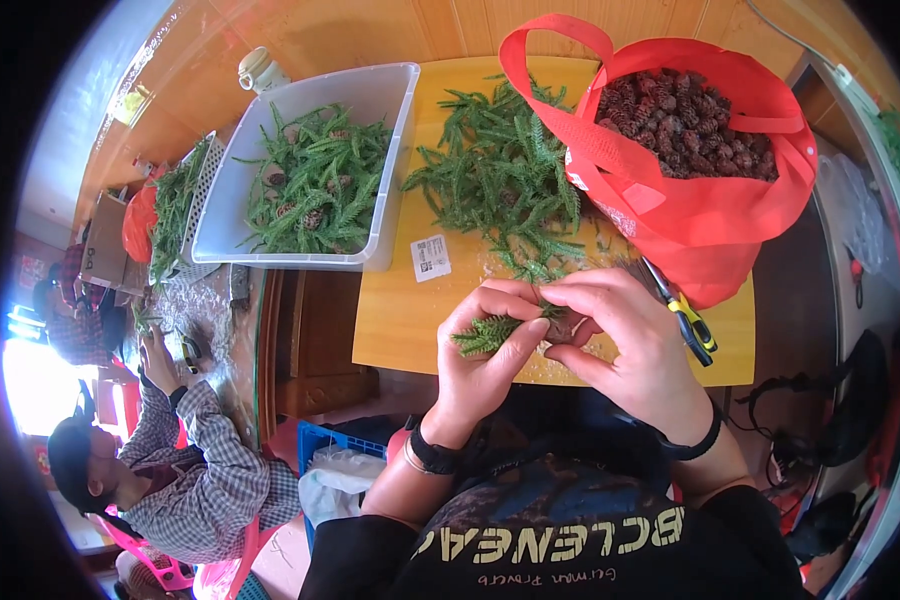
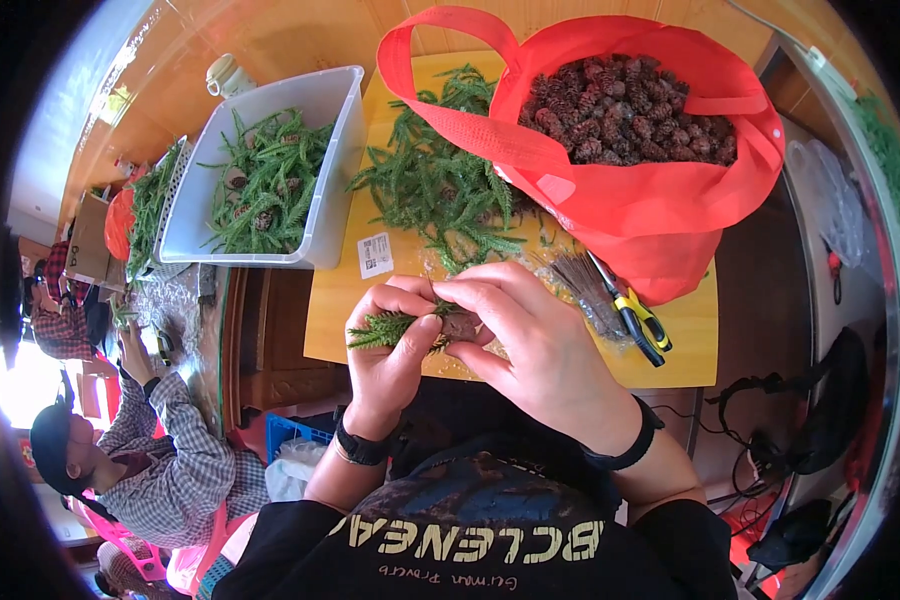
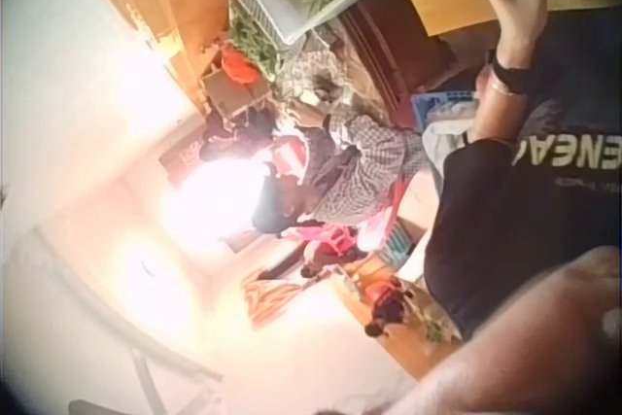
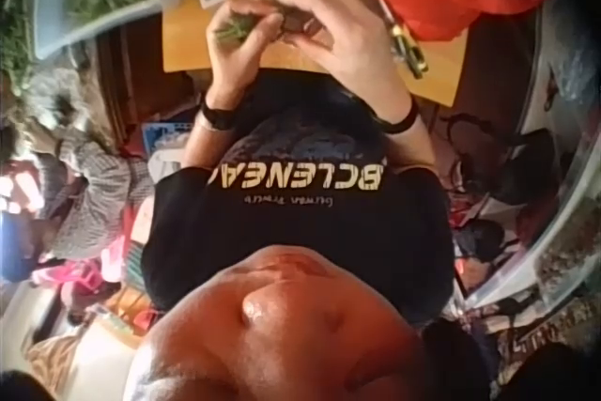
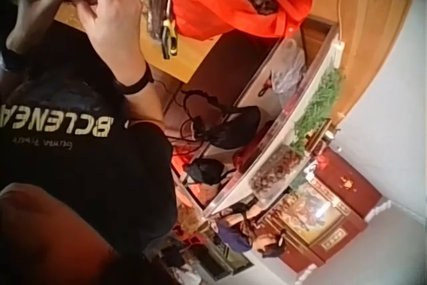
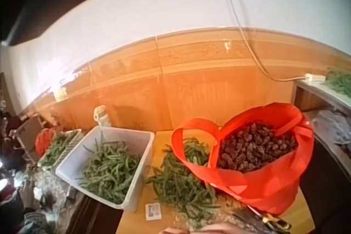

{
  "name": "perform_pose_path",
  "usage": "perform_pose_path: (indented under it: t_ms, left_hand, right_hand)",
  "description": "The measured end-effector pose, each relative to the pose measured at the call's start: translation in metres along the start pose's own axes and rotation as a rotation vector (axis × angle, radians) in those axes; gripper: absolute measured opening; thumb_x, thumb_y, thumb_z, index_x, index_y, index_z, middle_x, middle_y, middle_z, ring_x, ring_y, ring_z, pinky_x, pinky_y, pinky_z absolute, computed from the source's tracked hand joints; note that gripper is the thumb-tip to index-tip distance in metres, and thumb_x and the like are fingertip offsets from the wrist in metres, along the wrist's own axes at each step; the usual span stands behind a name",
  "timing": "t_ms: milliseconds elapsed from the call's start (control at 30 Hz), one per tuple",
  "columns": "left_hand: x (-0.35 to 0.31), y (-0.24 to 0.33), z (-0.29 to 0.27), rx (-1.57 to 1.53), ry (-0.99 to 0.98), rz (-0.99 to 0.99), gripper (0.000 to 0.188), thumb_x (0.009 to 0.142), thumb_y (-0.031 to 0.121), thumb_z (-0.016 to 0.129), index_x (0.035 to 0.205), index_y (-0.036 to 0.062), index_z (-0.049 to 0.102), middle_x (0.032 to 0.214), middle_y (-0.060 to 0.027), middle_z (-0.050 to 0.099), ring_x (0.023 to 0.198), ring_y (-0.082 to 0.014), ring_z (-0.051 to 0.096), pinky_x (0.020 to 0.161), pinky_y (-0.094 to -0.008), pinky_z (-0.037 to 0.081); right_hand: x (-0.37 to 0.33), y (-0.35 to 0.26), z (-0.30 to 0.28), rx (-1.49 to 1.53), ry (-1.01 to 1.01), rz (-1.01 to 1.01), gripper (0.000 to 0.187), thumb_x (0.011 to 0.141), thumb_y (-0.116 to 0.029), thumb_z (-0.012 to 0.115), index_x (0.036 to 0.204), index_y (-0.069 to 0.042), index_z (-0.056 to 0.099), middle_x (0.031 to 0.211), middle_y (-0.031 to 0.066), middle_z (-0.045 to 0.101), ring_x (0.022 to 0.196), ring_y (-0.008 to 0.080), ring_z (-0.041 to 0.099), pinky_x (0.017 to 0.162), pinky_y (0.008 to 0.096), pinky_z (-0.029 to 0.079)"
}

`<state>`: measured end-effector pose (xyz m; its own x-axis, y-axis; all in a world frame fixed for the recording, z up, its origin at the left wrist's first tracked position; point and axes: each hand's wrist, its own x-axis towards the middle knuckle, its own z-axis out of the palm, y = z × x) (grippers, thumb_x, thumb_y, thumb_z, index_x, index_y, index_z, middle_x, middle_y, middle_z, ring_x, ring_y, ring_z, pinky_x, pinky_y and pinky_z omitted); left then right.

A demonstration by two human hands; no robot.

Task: Trim green plant sprigs with shears and place them into bags.

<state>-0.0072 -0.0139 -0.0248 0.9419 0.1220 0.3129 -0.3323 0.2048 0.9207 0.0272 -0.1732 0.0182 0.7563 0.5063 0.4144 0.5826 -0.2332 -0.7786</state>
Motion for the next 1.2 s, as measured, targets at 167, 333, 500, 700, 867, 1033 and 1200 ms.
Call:
perform_pose_path:
  t_ms: [167, 333, 500, 700, 867, 1033, 1200]
  left_hand:
    - [-0.001, -0.002, -0.002, 0.003, 0.003, -0.031, 0.013, 0.078, -0.007, 0.063, 0.088, -0.0010, 0.056, 0.100, -0.0104, 0.057, 0.090, -0.0140, 0.055, 0.080, -0.0266, 0.045]
    - [0.002, 0.001, -0.001, 0.093, -0.074, 0.048, 0.024, 0.072, -0.010, 0.066, 0.089, 0.0016, 0.053, 0.100, -0.0099, 0.055, 0.091, -0.0152, 0.055, 0.081, -0.0286, 0.046]
    - [0.004, -0.001, -0.003, 0.195, -0.077, 0.079, 0.029, 0.068, -0.012, 0.070, 0.087, 0.0020, 0.053, 0.098, -0.0102, 0.057, 0.090, -0.0166, 0.056, 0.079, -0.0291, 0.048]
    - [0.004, 0.001, -0.003, 0.324, -0.082, 0.230, 0.031, 0.066, -0.013, 0.070, 0.086, 0.0027, 0.053, 0.094, -0.0114, 0.058, 0.088, -0.0182, 0.057, 0.078, -0.0300, 0.048]
    - [0.004, -0.001, -0.002, 0.386, -0.052, 0.334, 0.031, 0.066, -0.011, 0.072, 0.086, 0.0030, 0.053, 0.092, -0.0112, 0.058, 0.087, -0.0204, 0.059, 0.076, -0.0315, 0.049]
    - [0.007, 0.004, -0.002, 0.434, -0.048, 0.386, 0.033, 0.064, -0.010, 0.074, 0.087, 0.0035, 0.055, 0.089, -0.0116, 0.059, 0.085, -0.0231, 0.061, 0.073, -0.0321, 0.050]
    - [0.011, 0.007, -0.004, 0.458, -0.094, 0.399, 0.031, 0.063, -0.006, 0.076, 0.086, 0.0037, 0.057, 0.088, -0.0127, 0.063, 0.082, -0.0225, 0.062, 0.073, -0.0311, 0.050]
  right_hand:
    - [0.000, 0.003, 0.000, 0.008, -0.038, 0.008, 0.045, 0.066, 0.011, 0.069, 0.109, 0.000, 0.057, 0.107, 0.0118, 0.054, 0.081, 0.0180, 0.063, 0.068, 0.0258, 0.055]
    - [-0.001, 0.004, 0.001, -0.049, -0.009, -0.008, 0.043, 0.067, 0.010, 0.069, 0.106, 0.000, 0.056, 0.105, 0.0114, 0.054, 0.082, 0.0193, 0.063, 0.069, 0.0268, 0.056]
    - [0.000, 0.005, 0.002, -0.071, 0.006, -0.003, 0.041, 0.066, 0.009, 0.070, 0.104, 0.000, 0.055, 0.103, 0.0113, 0.054, 0.081, 0.0185, 0.063, 0.066, 0.0257, 0.055]
    - [0.007, 0.002, -0.009, -0.138, -0.010, -0.029, 0.038, 0.065, -0.006, 0.074, 0.098, -0.007, 0.055, 0.091, 0.0078, 0.057, 0.082, 0.0259, 0.058, 0.067, 0.0341, 0.048]
    - [0.015, 0.003, -0.018, -0.175, -0.055, -0.157, 0.032, 0.066, -0.011, 0.074, 0.093, -0.007, 0.057, 0.089, 0.0071, 0.058, 0.084, 0.0283, 0.056, 0.072, 0.0369, 0.045]
    - [0.016, 0.006, -0.022, -0.084, -0.085, -0.144, 0.026, 0.069, -0.009, 0.074, 0.090, -0.003, 0.059, 0.085, 0.0079, 0.060, 0.078, 0.0220, 0.058, 0.065, 0.0286, 0.046]
    - [0.018, 0.000, -0.023, -0.050, -0.127, -0.057, 0.027, 0.073, -0.009, 0.071, 0.098, -0.002, 0.060, 0.082, 0.0075, 0.058, 0.072, 0.0202, 0.056, 0.063, 0.0286, 0.046]
